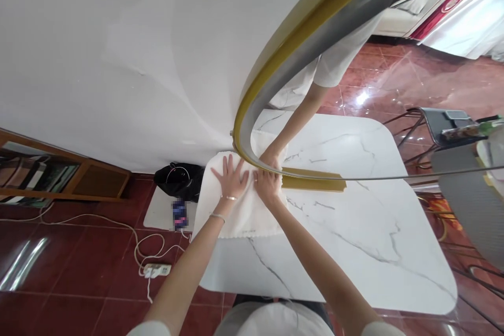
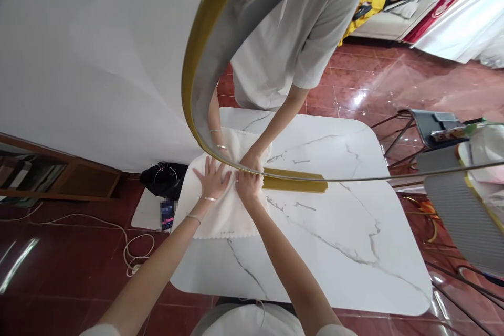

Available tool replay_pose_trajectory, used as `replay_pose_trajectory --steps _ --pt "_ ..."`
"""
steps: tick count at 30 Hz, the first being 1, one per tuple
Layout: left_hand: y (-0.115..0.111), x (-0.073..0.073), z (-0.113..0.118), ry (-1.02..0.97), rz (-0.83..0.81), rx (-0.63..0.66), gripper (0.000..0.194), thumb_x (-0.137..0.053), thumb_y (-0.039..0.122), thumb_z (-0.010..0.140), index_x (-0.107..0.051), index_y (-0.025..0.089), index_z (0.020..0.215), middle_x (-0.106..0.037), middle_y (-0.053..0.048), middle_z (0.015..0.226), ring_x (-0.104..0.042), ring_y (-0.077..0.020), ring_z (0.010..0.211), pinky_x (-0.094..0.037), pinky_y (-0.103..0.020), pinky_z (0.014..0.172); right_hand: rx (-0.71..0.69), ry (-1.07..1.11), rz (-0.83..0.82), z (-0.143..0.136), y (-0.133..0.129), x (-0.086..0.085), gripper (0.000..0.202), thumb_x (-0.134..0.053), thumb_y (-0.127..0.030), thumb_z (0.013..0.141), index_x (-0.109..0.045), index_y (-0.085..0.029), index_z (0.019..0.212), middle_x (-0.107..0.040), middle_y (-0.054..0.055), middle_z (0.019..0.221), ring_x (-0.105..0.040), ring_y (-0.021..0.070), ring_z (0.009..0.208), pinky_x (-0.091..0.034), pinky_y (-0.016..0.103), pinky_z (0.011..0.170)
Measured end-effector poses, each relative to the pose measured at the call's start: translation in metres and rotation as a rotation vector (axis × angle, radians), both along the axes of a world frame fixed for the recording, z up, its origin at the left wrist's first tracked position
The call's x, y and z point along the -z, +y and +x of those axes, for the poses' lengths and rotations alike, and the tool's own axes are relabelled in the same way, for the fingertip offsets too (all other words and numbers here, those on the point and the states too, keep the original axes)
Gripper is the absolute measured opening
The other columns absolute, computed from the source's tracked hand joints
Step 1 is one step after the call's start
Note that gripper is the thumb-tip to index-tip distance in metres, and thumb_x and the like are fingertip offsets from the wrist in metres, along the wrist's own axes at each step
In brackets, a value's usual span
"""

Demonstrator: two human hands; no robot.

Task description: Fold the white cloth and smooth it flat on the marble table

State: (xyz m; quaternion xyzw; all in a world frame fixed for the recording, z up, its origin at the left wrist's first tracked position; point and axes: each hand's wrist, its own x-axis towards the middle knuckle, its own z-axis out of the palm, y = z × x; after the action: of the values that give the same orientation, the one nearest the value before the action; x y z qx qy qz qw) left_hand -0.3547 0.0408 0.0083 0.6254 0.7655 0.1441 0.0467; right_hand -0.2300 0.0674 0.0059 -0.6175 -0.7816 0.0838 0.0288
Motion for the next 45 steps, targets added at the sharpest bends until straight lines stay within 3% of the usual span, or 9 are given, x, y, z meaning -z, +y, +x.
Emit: replay_pose_trajectory --steps 5,15,23,26,30,34,37,41,45 --pt "-0.032 0.002 0.011 0.029 -0.023 -0.032 0.055 -0.041 0.048 0.094 -0.036 0.033 0.146 -0.018 -0.013 0.160 -0.008 -0.0376 0.148 -0.002 -0.079 0.103 -0.016 0.071 0.211 0.013 -0.030 -0.006 0.048 -0.036 -0.025 0.098 -0.047 -0.006 0.140 -0.041 0.021 0.147 -0.034 0.0354 0.138 -0.024 0.056 0.110" --pt "0.016 0.004 0.013 -0.009 -0.034 -0.021 0.049 -0.041 0.047 0.093 -0.049 0.029 0.138 -0.029 -0.014 0.156 -0.012 -0.0396 0.146 -0.003 -0.079 0.104 0.112 -0.036 -0.086 -0.005 0.024 -0.010 0.033 -0.043 -0.016 0.089 -0.069 -0.009 0.108 -0.070 0.020 0.101 -0.062 0.0321 0.100 -0.045 0.042 0.084" --pt "0.021 0.006 -0.013 -0.024 0.023 -0.060 0.048 -0.043 0.051 0.093 -0.052 0.031 0.136 -0.038 -0.013 0.152 -0.026 -0.0344 0.143 -0.006 -0.072 0.109 -0.052 -0.006 -0.048 -0.020 0.033 -0.008 0.037 -0.035 -0.020 0.095 -0.070 -0.009 0.089 -0.069 0.016 0.085 -0.063 0.0281 0.083 -0.047 0.039 0.075" --pt "-0.005 0.005 -0.035 -0.018 0.026 -0.072 0.055 -0.044 0.052 0.092 -0.046 0.028 0.141 -0.029 -0.014 0.156 -0.024 -0.0330 0.145 -0.015 -0.063 0.113 -0.197 0.057 0.015 -0.026 0.018 -0.008 0.034 -0.039 -0.016 0.093 -0.065 -0.011 0.114 -0.066 0.017 0.114 -0.058 0.0276 0.107 -0.043 0.040 0.092" --pt "-0.076 0.001 -0.046 0.008 0.013 0.032 0.058 -0.045 0.048 0.093 -0.041 0.023 0.145 -0.017 -0.014 0.160 -0.015 -0.0317 0.148 -0.019 -0.052 0.116 -0.346 0.123 0.078 -0.015 -0.029 -0.004 0.042 -0.038 -0.010 0.092 -0.057 -0.017 0.129 -0.055 0.011 0.137 -0.045 0.0241 0.127 -0.032 0.040 0.108" --pt "-0.152 -0.001 -0.022 0.061 0.011 0.101 0.060 -0.047 0.042 0.092 -0.036 0.022 0.147 -0.011 -0.013 0.161 -0.009 -0.0337 0.148 -0.013 -0.056 0.117 -0.429 0.177 0.190 0.020 -0.093 0.004 0.053 -0.039 -0.035 0.097 -0.039 -0.012 0.145 -0.037 0.014 0.152 -0.022 0.0314 0.143 -0.017 0.054 0.115" --pt "-0.174 -0.001 -0.001 0.073 0.015 0.125 0.061 -0.049 0.040 0.091 -0.035 0.023 0.148 -0.008 -0.013 0.161 -0.008 -0.0351 0.148 -0.012 -0.058 0.117 -0.371 0.192 0.222 0.045 -0.121 0.010 0.063 -0.042 -0.047 0.095 -0.030 -0.017 0.150 -0.020 0.013 0.159 -0.007 0.0353 0.147 -0.015 0.058 0.114" --pt "-0.149 0.001 0.005 0.047 0.008 0.126 0.061 -0.051 0.043 0.090 -0.037 0.025 0.147 -0.010 -0.012 0.161 -0.009 -0.0345 0.148 -0.010 -0.057 0.117 -0.286 0.201 0.218 0.050 -0.106 0.011 0.060 -0.043 -0.045 0.096 -0.034 -0.019 0.149 -0.012 0.017 0.160 -0.011 0.0337 0.147 -0.020 0.053 0.113" --pt "-0.101 0.001 -0.006 0.027 -0.020 0.104 0.059 -0.049 0.045 0.091 -0.038 0.027 0.146 -0.015 -0.010 0.161 -0.009 -0.0333 0.148 -0.008 -0.057 0.118 -0.270 0.128 0.146 0.027 -0.059 0.000 0.062 -0.048 -0.044 0.094 -0.038 -0.013 0.147 -0.025 0.023 0.155 -0.019 0.0358 0.144 -0.021 0.052 0.112"
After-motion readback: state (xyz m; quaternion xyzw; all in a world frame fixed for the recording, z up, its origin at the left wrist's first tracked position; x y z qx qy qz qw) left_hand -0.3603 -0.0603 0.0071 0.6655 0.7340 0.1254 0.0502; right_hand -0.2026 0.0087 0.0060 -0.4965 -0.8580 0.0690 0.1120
